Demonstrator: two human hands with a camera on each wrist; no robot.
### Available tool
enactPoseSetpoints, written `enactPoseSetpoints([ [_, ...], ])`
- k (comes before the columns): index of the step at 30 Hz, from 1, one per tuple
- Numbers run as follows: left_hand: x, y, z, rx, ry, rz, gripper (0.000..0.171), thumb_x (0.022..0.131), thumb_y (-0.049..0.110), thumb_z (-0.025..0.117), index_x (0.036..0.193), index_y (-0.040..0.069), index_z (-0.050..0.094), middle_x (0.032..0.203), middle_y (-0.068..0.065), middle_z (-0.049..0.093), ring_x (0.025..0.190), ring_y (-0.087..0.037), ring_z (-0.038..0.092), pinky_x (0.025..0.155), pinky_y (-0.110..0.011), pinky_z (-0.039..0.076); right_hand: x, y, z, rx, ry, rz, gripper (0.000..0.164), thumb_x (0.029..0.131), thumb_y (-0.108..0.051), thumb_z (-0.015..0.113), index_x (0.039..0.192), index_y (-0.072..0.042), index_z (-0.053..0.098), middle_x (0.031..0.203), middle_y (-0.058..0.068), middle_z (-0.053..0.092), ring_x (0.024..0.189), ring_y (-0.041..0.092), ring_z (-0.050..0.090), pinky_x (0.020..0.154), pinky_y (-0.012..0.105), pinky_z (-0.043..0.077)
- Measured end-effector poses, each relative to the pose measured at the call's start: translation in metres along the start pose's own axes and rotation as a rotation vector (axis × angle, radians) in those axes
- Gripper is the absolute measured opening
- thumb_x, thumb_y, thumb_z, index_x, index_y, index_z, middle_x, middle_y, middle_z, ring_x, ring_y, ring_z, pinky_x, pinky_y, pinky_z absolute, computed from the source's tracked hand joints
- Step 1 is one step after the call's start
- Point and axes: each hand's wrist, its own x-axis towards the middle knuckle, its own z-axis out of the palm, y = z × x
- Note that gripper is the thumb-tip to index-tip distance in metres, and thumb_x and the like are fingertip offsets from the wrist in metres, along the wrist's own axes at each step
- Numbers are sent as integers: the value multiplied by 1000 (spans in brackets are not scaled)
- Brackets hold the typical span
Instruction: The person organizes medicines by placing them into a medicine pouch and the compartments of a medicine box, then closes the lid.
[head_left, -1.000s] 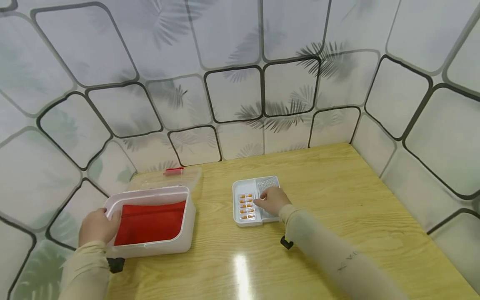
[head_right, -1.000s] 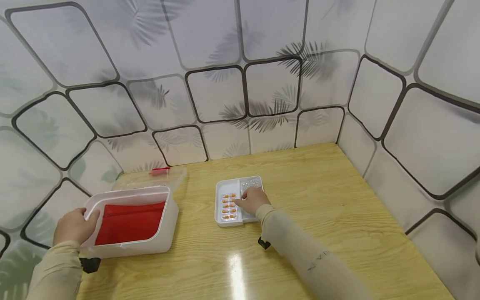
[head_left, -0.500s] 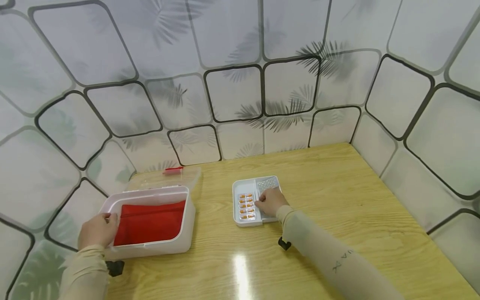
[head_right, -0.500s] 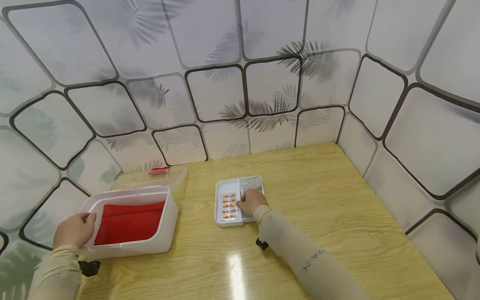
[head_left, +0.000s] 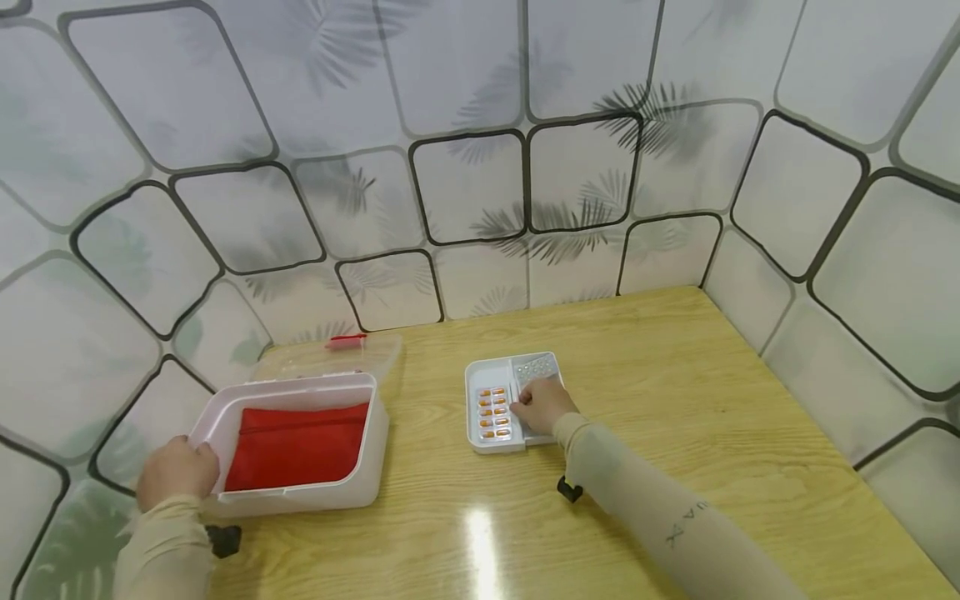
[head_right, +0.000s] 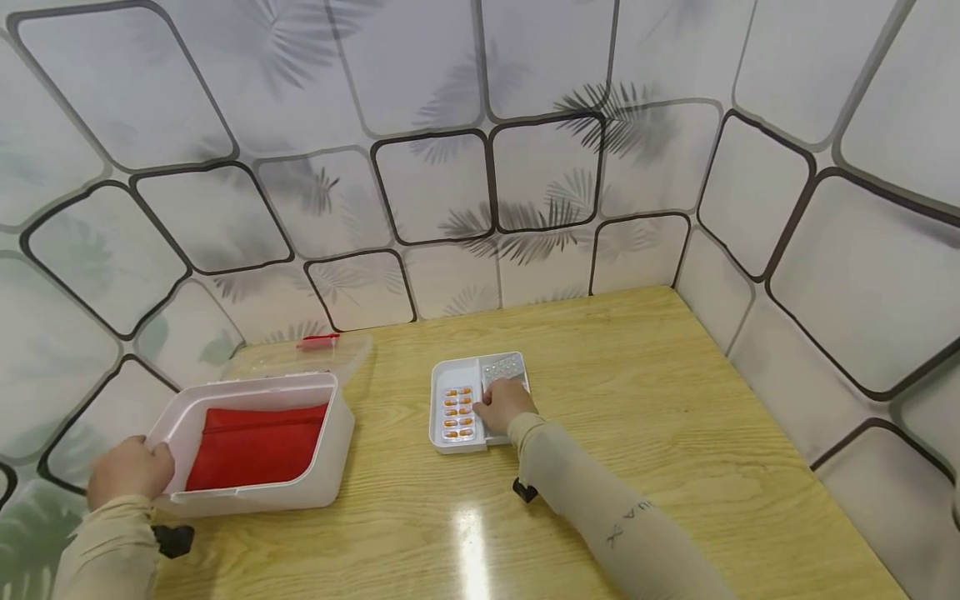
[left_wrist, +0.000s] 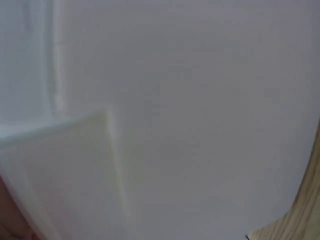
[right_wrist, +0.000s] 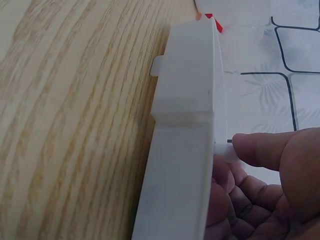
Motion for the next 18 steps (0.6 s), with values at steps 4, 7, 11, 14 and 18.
enactPoseSetpoints([
  [4,0,0,1,-8,-30,-1,35,87,12,39,104,-15,54,89,-38,56,75,-50,56,57,-53,45,1,3,1,0,0,-13,19,90,-27,69,82,-9,69,78,-1,62,71,14,55,65,28,47],
  [7,-3,4,0,-19,-41,-7,38,85,9,40,112,-13,54,97,-38,57,78,-49,56,60,-54,45,1,4,2,5,-3,-17,20,90,-27,68,80,-10,68,76,-2,61,69,13,54,62,27,45],
  [11,-7,12,1,-31,-54,-5,42,83,8,42,119,-13,52,105,-38,56,83,-51,56,65,-56,45,2,5,2,11,-11,-20,21,90,-27,67,76,-12,67,72,-2,59,66,12,52,59,26,43],
  [14,-11,17,3,-37,-47,8,41,84,8,42,119,-12,52,106,-38,56,84,-51,56,66,-56,45,3,6,2,-6,-12,-35,23,91,-26,66,72,-12,65,69,-2,58,63,12,51,57,25,40],
  [18,-16,23,7,-54,-17,43,38,89,8,39,118,-10,54,107,-38,57,86,-55,56,68,-58,45,2,5,1,-23,-16,-40,25,91,-25,66,71,-11,64,67,-2,56,62,13,50,55,25,39],
])
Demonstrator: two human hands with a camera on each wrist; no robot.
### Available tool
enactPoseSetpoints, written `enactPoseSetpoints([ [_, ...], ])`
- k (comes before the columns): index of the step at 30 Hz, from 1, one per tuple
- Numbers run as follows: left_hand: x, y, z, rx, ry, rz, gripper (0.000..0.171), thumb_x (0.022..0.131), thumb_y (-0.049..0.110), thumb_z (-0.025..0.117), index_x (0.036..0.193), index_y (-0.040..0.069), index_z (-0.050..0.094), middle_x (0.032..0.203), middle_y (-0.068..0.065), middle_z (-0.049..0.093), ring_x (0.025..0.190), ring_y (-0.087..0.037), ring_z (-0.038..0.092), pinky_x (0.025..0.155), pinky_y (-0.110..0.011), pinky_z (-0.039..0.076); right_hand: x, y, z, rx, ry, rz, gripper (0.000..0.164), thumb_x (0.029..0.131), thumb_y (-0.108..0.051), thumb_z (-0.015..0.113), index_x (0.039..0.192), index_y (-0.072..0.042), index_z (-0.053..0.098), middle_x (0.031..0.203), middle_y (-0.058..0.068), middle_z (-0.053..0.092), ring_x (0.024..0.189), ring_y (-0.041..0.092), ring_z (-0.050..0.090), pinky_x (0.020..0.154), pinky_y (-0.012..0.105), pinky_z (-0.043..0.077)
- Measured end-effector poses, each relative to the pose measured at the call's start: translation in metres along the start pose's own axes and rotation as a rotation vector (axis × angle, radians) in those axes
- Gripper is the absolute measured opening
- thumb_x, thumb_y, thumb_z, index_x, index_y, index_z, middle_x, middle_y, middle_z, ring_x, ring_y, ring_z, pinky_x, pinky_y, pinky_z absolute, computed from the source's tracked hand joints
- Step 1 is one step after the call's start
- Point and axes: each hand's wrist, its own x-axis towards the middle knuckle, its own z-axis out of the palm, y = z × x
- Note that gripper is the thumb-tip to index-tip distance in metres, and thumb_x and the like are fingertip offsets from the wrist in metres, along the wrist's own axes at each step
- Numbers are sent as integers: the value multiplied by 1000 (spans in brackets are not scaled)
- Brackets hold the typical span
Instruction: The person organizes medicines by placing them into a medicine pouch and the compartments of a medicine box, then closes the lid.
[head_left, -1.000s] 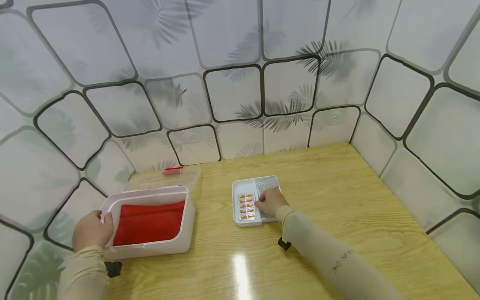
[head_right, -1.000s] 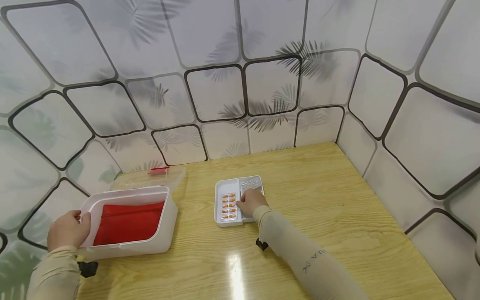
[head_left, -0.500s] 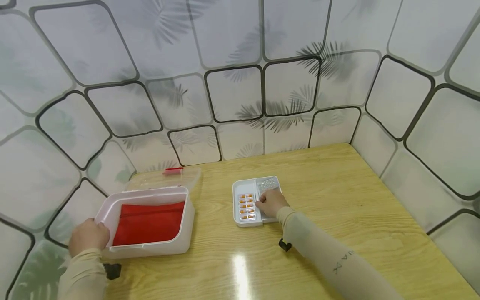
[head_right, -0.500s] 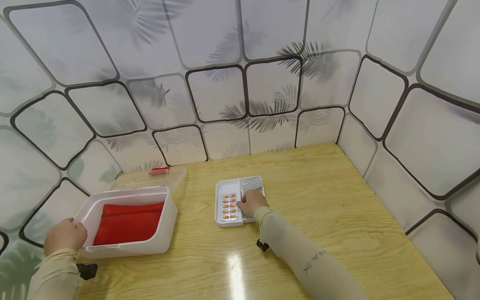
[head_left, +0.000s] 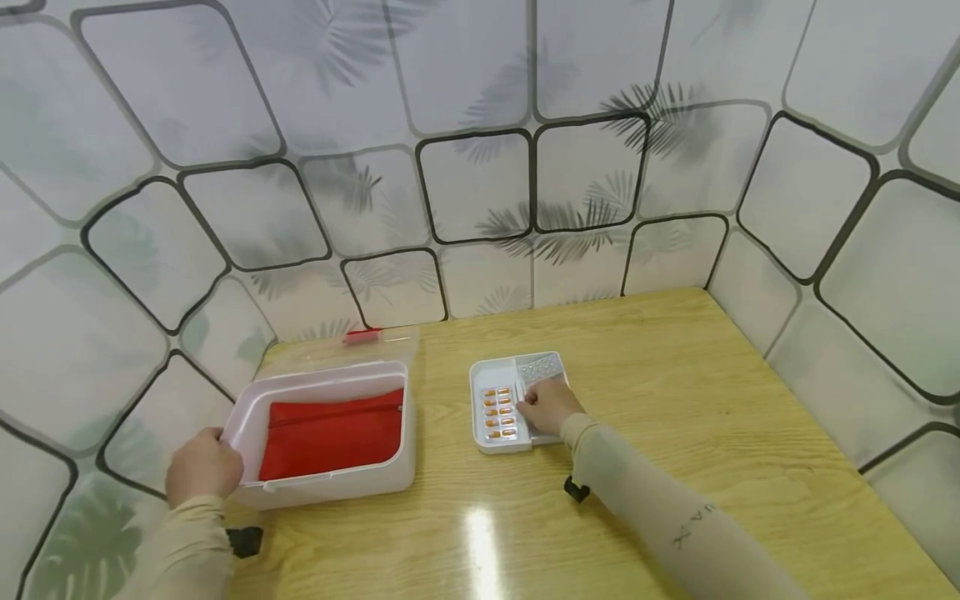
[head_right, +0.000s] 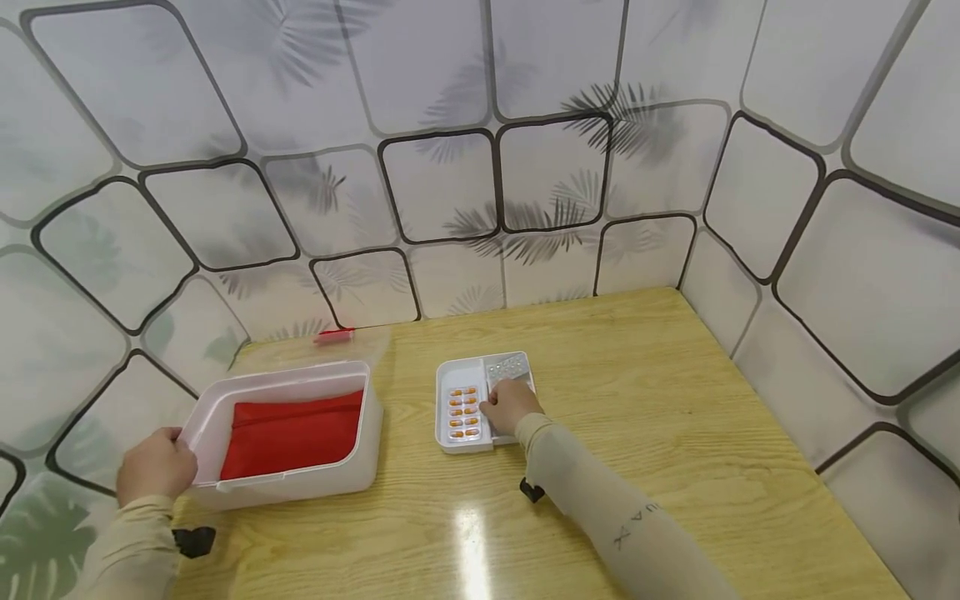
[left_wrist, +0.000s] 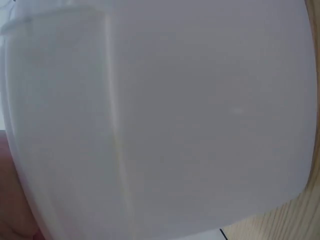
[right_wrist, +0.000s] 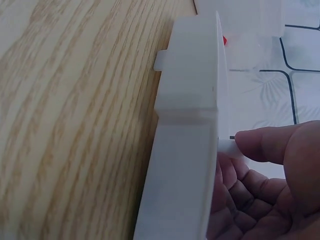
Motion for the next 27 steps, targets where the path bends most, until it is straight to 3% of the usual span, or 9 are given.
enactPoseSetpoints([
  [5,-7,9,7,-20,38,49,37,93,10,36,117,-11,56,110,-38,57,92,-58,54,73,-61,45,-1,2,-2,-6,1,1,24,90,-25,66,71,-12,64,67,-2,57,62,13,51,55,25,39],
  [10,-13,19,13,-42,34,84,36,94,9,37,114,-13,57,107,-38,59,92,-56,55,74,-61,45,-2,9,-6,-34,21,-7,23,90,-25,66,70,-13,63,67,-2,56,63,14,50,55,26,39],
  [27,-37,62,32,-151,10,220,30,96,9,42,110,-12,58,101,-31,63,88,-45,61,74,-56,48,-6,57,-33,2,54,50,21,91,-27,63,77,-11,66,72,0,59,63,15,51,54,26,40],
])
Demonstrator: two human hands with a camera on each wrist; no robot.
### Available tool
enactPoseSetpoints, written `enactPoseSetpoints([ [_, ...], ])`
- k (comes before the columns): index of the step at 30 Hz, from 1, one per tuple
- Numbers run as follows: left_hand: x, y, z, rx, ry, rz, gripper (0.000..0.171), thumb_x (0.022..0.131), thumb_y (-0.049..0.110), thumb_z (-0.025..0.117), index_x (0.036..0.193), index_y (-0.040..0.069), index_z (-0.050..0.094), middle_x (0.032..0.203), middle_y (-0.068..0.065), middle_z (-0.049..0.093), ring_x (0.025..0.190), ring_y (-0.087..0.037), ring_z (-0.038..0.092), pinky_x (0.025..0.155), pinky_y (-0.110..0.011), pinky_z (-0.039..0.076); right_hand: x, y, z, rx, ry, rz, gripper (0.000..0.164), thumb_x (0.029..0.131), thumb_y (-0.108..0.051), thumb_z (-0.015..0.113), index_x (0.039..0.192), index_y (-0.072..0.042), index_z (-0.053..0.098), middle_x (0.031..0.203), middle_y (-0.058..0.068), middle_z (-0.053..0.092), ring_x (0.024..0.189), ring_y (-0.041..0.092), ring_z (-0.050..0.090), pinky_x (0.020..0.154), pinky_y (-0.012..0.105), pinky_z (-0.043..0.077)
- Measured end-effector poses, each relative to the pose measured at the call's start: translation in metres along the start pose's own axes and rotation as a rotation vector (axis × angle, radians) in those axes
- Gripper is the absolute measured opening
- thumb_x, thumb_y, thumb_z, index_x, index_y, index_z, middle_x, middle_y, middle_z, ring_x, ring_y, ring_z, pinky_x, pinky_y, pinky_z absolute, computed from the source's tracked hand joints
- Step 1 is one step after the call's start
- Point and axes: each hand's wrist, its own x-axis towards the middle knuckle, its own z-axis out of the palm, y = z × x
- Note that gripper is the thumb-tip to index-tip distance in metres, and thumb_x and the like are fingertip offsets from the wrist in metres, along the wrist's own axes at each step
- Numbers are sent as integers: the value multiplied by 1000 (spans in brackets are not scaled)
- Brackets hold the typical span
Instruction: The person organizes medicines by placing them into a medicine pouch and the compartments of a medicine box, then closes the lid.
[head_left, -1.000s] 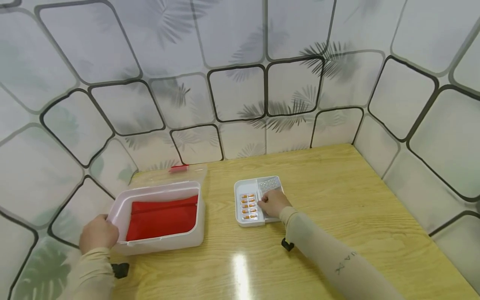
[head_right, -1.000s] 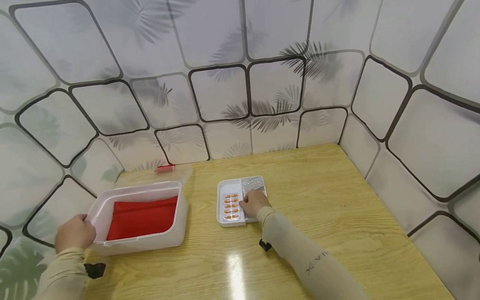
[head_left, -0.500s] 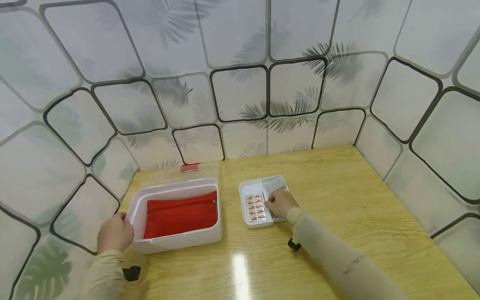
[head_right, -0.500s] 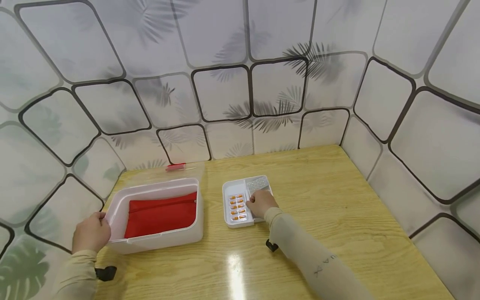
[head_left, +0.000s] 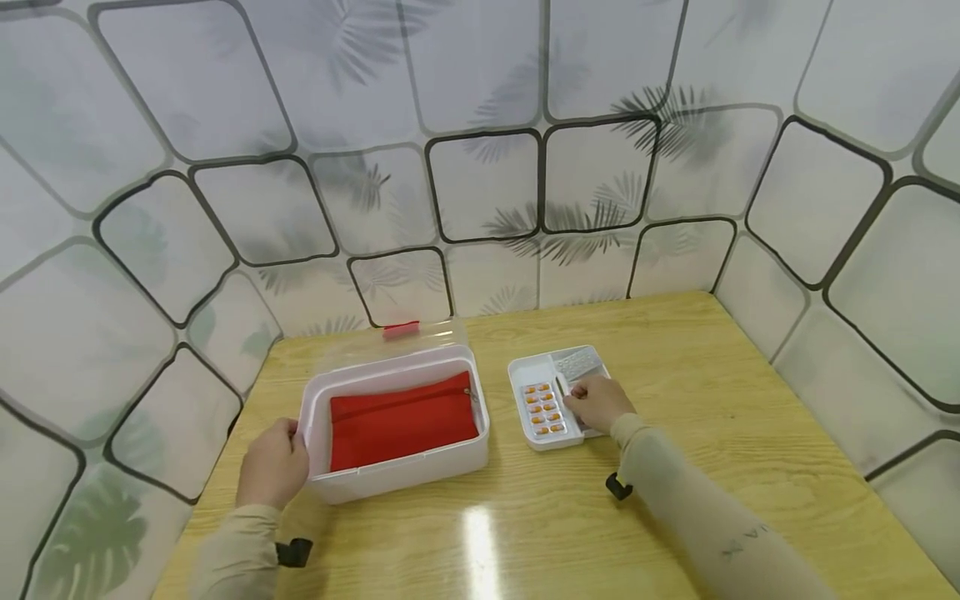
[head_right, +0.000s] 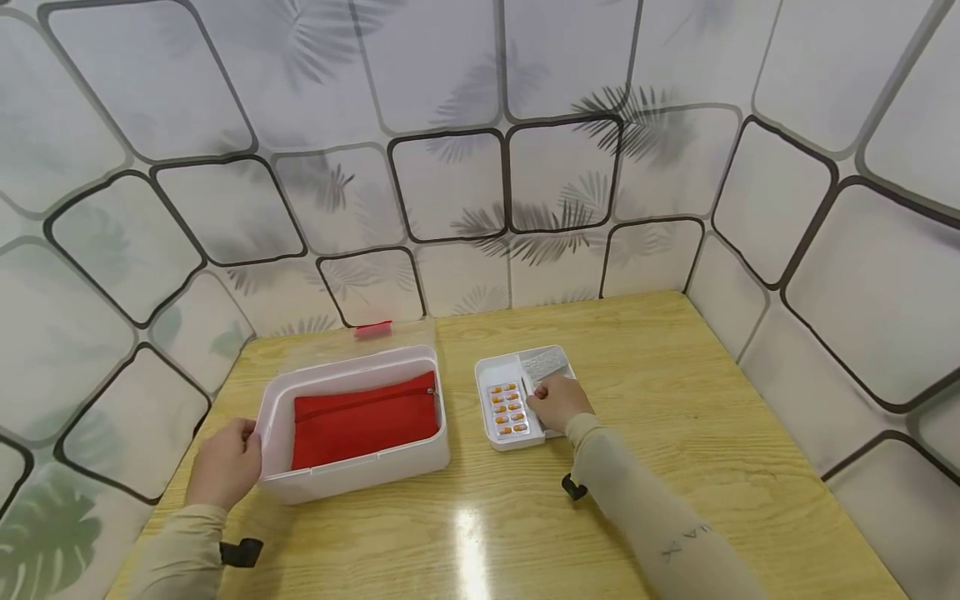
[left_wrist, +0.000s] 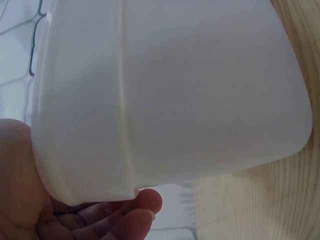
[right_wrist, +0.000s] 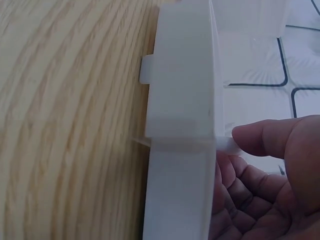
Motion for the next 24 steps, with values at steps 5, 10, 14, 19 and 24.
enactPoseSetpoints([
  [5,-4,11,10,-34,26,62,27,96,8,44,107,-10,59,98,-27,64,87,-41,61,75,-54,49,-1,9,-6,8,17,-16,21,91,-25,62,76,-11,65,71,0,60,62,15,52,55,28,41],
  [10,-6,24,18,-80,-17,78,26,98,10,45,110,-9,58,100,-24,64,88,-36,61,75,-50,50,-4,15,-10,16,24,-2,20,91,-25,63,89,-6,69,79,2,63,68,15,56,60,29,45],
  [14,-7,34,26,-98,-5,113,24,97,10,48,109,-7,59,97,-20,64,87,-33,61,75,-48,50,-7,17,-16,15,23,18,26,91,-26,63,100,-2,69,86,5,64,74,17,58,67,32,48],
  [19,-8,45,34,-126,10,143,22,96,9,51,108,-7,60,96,-18,64,87,-32,60,74,-46,50,-7,25,-21,-2,23,22,24,91,-27,63,97,-5,69,82,2,62,71,15,56,65,31,46],
  [24,-9,53,43,-182,27,158,20,96,9,54,107,-5,62,93,-15,64,82,-27,61,69,-40,51,-10,32,-28,-17,25,12,21,92,-27,62,91,-7,68,76,2,61,67,16,54,60,30,43],
])
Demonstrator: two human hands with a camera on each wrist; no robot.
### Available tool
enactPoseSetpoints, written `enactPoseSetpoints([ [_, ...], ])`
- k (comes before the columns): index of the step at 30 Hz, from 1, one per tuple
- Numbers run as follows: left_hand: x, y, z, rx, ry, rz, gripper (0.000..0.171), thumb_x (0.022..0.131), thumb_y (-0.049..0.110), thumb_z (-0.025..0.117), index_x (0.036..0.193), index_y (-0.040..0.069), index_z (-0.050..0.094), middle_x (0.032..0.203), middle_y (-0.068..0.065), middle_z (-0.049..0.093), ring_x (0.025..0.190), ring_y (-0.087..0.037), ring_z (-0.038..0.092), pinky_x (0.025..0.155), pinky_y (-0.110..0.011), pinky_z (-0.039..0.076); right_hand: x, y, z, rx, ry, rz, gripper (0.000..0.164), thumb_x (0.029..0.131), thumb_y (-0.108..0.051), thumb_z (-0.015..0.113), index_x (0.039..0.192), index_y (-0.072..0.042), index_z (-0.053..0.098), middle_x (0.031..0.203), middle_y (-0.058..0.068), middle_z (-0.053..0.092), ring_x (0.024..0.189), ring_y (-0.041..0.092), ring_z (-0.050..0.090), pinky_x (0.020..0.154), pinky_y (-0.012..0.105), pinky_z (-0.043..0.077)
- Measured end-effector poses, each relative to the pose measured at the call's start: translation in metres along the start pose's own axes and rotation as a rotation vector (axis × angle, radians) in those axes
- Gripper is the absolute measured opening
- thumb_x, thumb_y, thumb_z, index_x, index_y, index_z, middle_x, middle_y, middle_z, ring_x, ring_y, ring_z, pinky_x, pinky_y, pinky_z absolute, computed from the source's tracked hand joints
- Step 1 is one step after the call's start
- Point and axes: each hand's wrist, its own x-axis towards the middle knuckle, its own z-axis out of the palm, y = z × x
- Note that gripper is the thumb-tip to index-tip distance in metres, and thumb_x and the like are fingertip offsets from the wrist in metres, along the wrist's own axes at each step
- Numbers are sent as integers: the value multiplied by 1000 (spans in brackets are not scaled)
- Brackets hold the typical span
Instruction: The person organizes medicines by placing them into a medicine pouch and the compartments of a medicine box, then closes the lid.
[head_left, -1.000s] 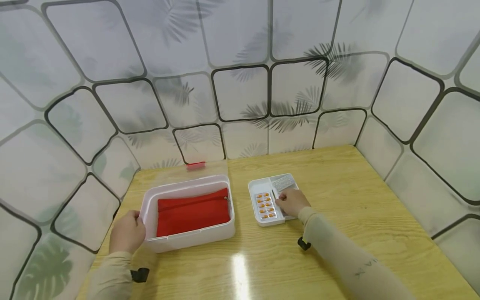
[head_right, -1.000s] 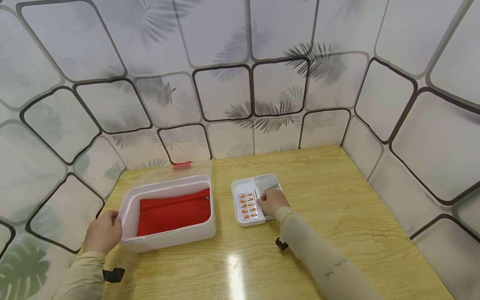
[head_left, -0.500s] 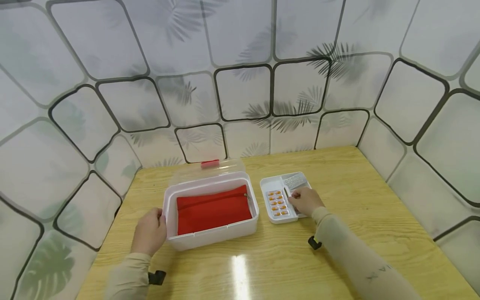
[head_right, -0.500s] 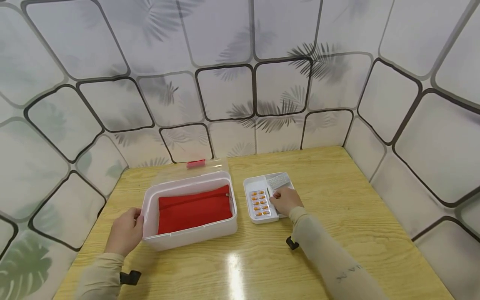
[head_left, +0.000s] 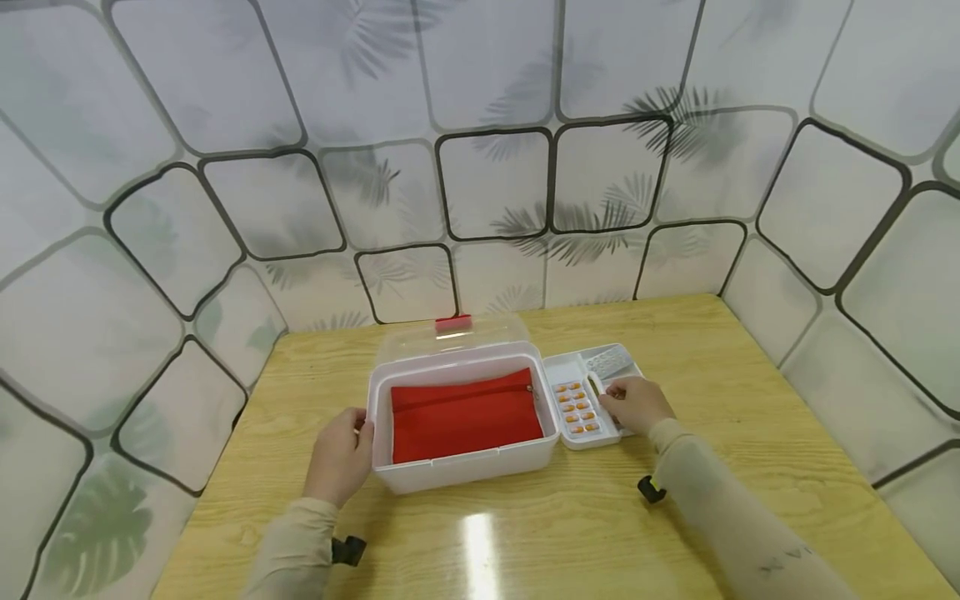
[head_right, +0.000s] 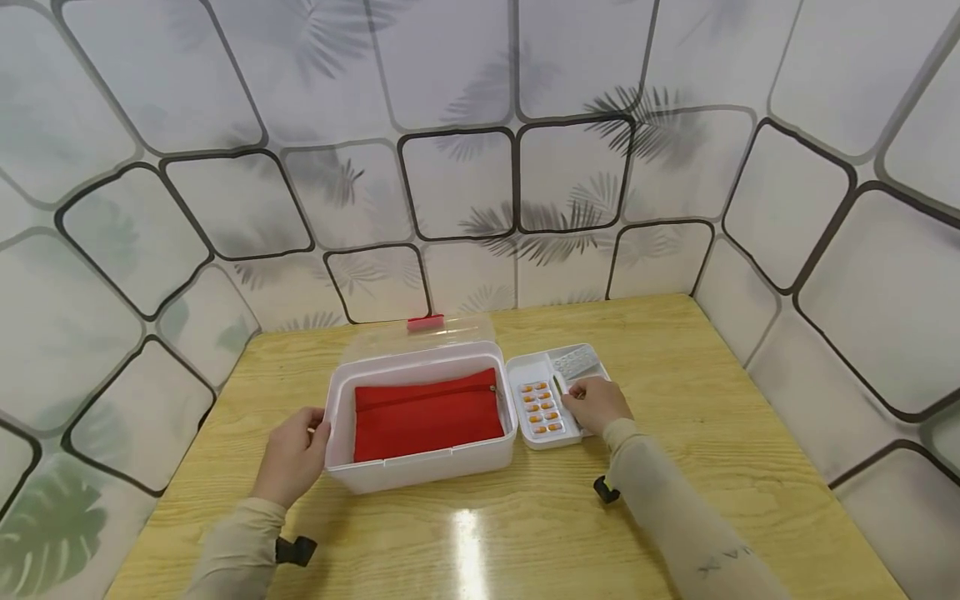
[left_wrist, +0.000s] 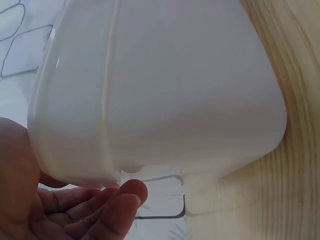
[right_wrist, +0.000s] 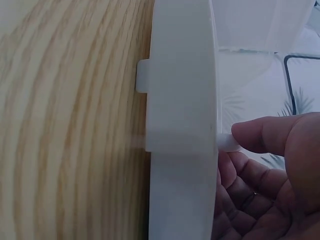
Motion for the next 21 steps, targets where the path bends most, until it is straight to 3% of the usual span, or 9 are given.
enactPoseSetpoints([
  [5,0,2,9,-54,32,13,18,95,9,56,106,-4,62,89,-12,64,76,-23,60,64,-34,50,-3,8,-7,-20,11,0,26,92,-27,61,100,-4,68,85,5,65,74,18,57,66,34,47],
  [10,-1,6,16,-77,41,28,19,95,10,55,106,-5,62,90,-12,63,79,-23,59,67,-37,50,-6,16,-13,-35,26,6,31,92,-28,60,106,-2,67,94,10,66,83,24,58,74,42,48],
  [16,-4,11,24,-32,59,83,24,96,12,55,110,-6,61,92,-13,63,83,-26,60,72,-41,51,-8,25,-19,-42,27,12,35,94,-32,59,111,-2,67,101,13,66,91,27,59,78,45,48],
  [21,-10,15,27,31,19,127,40,99,21,53,124,-10,54,112,-22,61,104,-36,59,88,-49,49,-9,27,-26,-34,32,7,37,94,-32,58,112,-2,67,103,14,67,93,30,59,78,46,48],
])
